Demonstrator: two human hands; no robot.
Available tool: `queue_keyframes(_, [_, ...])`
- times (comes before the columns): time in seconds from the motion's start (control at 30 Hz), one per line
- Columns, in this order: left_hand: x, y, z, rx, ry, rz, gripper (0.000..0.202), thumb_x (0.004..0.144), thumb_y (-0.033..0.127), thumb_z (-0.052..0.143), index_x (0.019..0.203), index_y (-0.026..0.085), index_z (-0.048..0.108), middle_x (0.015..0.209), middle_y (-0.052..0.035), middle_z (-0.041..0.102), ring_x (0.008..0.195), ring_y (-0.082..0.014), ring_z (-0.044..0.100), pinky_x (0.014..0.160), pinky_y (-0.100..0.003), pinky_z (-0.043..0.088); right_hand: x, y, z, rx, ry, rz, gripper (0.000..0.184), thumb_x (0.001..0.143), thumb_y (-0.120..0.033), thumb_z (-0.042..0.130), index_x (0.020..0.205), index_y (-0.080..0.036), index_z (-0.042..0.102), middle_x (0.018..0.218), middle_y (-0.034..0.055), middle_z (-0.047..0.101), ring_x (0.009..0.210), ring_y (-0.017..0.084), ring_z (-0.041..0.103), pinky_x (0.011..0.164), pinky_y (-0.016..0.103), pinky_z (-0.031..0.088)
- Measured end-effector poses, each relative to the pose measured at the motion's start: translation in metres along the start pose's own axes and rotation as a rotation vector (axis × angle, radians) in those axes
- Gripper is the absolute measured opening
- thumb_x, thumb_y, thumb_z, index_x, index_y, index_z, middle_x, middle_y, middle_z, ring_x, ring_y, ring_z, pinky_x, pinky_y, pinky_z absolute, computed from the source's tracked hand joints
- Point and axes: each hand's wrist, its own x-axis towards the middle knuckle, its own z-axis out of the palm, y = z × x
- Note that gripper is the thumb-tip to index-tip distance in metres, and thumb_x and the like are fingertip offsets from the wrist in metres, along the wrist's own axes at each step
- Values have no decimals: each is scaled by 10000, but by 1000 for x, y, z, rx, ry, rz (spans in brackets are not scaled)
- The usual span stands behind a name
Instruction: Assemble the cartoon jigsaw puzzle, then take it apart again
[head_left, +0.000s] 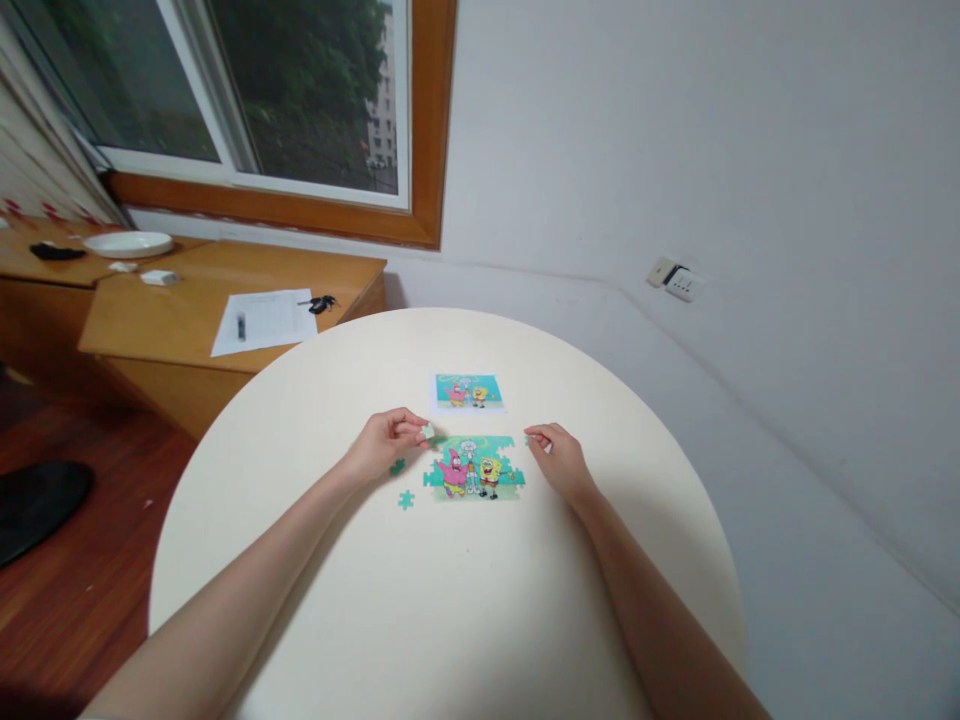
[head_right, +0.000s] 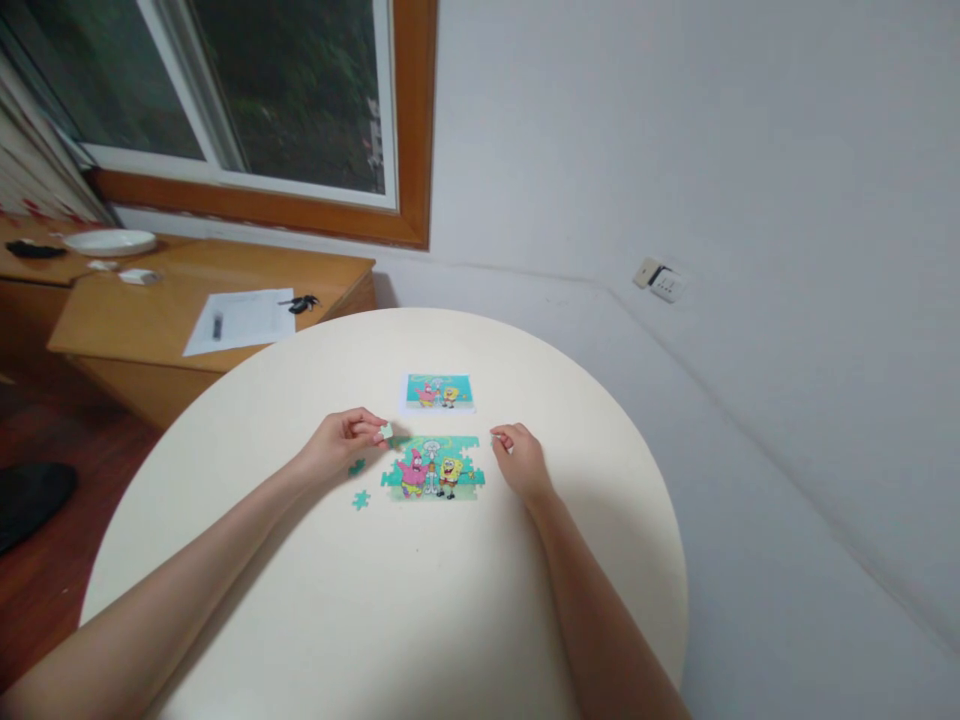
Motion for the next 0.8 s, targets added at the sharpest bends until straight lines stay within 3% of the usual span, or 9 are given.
queue_keyframes(0.17, [-6,-4,15,109,-57,34,228,651,314,738,765,158,617,655,-61,690,635,-187,653,630,-283,482,-1,-17,-5,-39,68,-75,229,813,-190,434,867,-171,655,825,75,616,703,164,567,709,307,480])
queue_keyframes(0.27, [-11,-5,23,301,-106,86,172,733,314,643,808,161,621,736,-57,699,665,-173,643,635,-274,484,-3,-33,-6,-50,37,-157,224,833,-180,435,885,-171,652,830,79,618,758,176,584,752,318,480])
queue_keyframes(0.4, [-19,-1,31,605,-184,217,126,808,233,518,833,166,622,774,-33,699,691,-144,623,648,-237,454,-11,-57,-3,-17,-89,-278,220,870,-219,451,951,-165,649,892,93,626,859,193,589,800,331,476])
queue_keyframes(0.57, [-23,5,35,777,-257,377,174,842,183,458,870,169,630,793,-38,688,691,-132,609,625,-205,426,-22,-83,1,51,-272,-389,217,881,-243,484,1017,-186,644,928,80,641,893,187,583,814,329,466])
queue_keyframes(0.8, [-22,-2,35,805,-269,462,164,865,190,473,903,171,631,818,-41,693,729,-141,617,654,-207,431,-24,-94,4,193,-287,-316,126,853,-207,528,836,-193,652,824,48,639,811,159,589,746,290,463])
